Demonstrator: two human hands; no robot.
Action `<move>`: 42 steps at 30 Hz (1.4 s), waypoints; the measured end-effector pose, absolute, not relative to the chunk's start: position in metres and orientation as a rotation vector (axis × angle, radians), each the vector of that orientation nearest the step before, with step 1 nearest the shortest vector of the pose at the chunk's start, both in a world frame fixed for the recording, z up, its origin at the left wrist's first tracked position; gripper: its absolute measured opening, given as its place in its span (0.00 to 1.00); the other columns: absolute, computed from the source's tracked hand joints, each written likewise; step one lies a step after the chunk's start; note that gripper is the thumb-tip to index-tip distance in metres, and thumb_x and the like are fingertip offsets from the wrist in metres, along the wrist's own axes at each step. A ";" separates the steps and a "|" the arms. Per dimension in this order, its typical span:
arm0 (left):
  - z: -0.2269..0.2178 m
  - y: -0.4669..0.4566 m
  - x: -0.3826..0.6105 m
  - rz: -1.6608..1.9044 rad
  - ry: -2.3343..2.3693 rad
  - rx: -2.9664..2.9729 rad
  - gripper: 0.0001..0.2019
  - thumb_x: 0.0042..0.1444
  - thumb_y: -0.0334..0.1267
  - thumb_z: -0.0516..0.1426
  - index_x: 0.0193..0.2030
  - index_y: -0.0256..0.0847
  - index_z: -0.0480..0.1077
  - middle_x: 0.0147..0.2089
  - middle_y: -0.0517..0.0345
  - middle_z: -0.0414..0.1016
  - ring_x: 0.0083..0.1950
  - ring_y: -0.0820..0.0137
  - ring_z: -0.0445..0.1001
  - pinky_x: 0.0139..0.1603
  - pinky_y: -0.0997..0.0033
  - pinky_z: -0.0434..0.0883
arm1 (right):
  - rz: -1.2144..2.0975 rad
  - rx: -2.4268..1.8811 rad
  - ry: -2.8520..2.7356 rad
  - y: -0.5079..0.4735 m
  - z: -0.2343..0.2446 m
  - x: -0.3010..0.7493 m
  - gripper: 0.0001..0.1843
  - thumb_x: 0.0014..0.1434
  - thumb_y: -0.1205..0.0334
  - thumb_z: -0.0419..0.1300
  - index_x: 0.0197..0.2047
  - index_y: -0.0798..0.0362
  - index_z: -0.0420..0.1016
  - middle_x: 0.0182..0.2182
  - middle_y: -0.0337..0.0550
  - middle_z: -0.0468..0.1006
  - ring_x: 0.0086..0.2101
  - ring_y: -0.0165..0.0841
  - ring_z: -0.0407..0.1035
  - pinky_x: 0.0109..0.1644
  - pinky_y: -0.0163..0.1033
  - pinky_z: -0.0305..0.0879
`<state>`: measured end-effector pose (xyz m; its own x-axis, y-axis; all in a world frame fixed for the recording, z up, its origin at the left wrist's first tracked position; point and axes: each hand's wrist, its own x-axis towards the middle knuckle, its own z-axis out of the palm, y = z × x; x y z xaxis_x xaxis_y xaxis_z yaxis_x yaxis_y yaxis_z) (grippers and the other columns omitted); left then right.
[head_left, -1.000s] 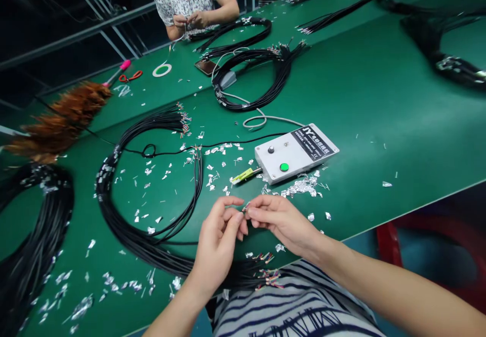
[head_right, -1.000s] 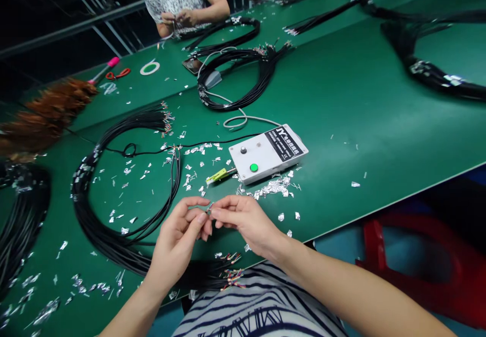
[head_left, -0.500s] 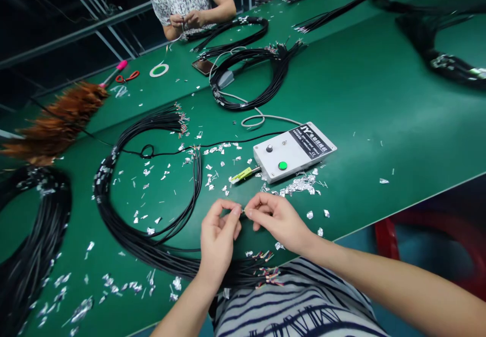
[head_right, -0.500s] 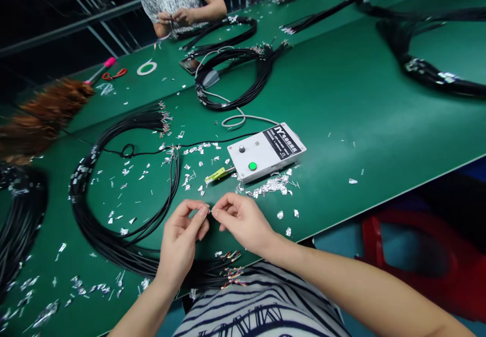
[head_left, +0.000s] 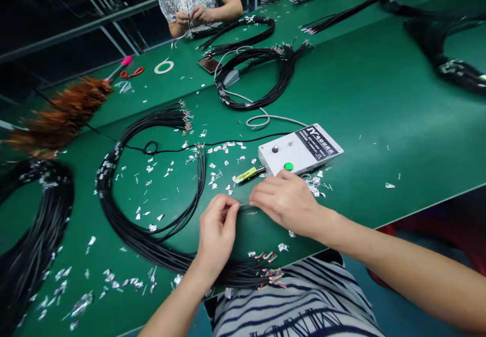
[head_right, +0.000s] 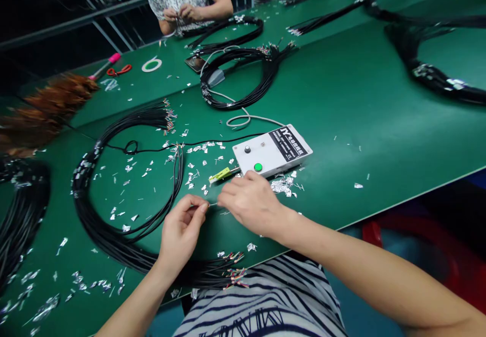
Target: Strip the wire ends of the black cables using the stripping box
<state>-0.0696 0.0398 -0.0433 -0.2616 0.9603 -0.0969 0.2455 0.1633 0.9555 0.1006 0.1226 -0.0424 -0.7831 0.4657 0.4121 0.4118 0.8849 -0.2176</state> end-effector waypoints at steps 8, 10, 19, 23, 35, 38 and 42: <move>-0.045 0.068 -0.081 1.311 1.535 0.857 0.15 0.49 0.45 0.65 0.27 0.38 0.66 0.23 0.67 0.61 0.19 0.82 0.56 0.19 0.80 0.54 | -0.118 -0.763 -2.744 0.155 -0.043 0.092 0.11 0.66 0.72 0.55 0.46 0.57 0.78 0.45 0.48 0.81 0.44 0.39 0.69 0.45 0.45 0.51; -0.047 0.073 -0.081 1.320 1.526 0.847 0.15 0.48 0.44 0.66 0.27 0.38 0.66 0.24 0.66 0.62 0.19 0.83 0.57 0.19 0.81 0.55 | -0.144 -0.781 -2.773 0.157 -0.044 0.089 0.11 0.65 0.73 0.56 0.48 0.57 0.77 0.45 0.49 0.81 0.44 0.41 0.68 0.44 0.45 0.51; -0.056 0.086 -0.079 1.331 1.546 0.823 0.12 0.48 0.40 0.65 0.26 0.38 0.66 0.24 0.67 0.62 0.19 0.82 0.58 0.19 0.81 0.55 | -0.133 -0.860 -2.784 0.165 -0.043 0.080 0.13 0.64 0.73 0.55 0.30 0.53 0.76 0.27 0.42 0.78 0.36 0.38 0.65 0.42 0.45 0.47; -0.059 0.090 -0.079 1.317 1.542 0.821 0.13 0.48 0.40 0.65 0.26 0.38 0.65 0.23 0.67 0.62 0.19 0.82 0.58 0.19 0.81 0.55 | -0.163 -0.847 -2.775 0.166 -0.043 0.081 0.13 0.63 0.73 0.56 0.30 0.52 0.75 0.26 0.41 0.77 0.35 0.37 0.65 0.43 0.46 0.47; -0.061 0.094 -0.079 1.302 1.523 0.820 0.13 0.48 0.40 0.65 0.26 0.38 0.65 0.22 0.67 0.61 0.18 0.83 0.57 0.19 0.81 0.53 | -0.117 -0.880 -2.806 0.166 -0.038 0.079 0.08 0.62 0.72 0.58 0.33 0.54 0.77 0.29 0.44 0.78 0.37 0.39 0.66 0.42 0.47 0.45; -0.062 0.093 -0.080 1.308 1.526 0.826 0.13 0.47 0.40 0.65 0.26 0.38 0.65 0.22 0.67 0.62 0.18 0.83 0.58 0.19 0.81 0.54 | -0.112 -0.894 -2.827 0.166 -0.037 0.080 0.08 0.62 0.71 0.58 0.34 0.54 0.76 0.30 0.44 0.79 0.38 0.39 0.66 0.43 0.47 0.45; -0.062 0.093 -0.079 1.315 1.538 0.830 0.12 0.47 0.39 0.64 0.25 0.38 0.65 0.22 0.67 0.62 0.18 0.83 0.57 0.19 0.81 0.54 | -0.125 -0.894 -2.832 0.165 -0.037 0.080 0.08 0.63 0.71 0.57 0.34 0.53 0.76 0.31 0.43 0.79 0.38 0.39 0.66 0.43 0.47 0.45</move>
<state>-0.0789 0.0931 -0.0625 -0.3508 0.9118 -0.2136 -0.0699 0.2020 0.9769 0.0801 0.1650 -0.0370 -0.8058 0.5622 0.1858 0.5764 0.8166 0.0288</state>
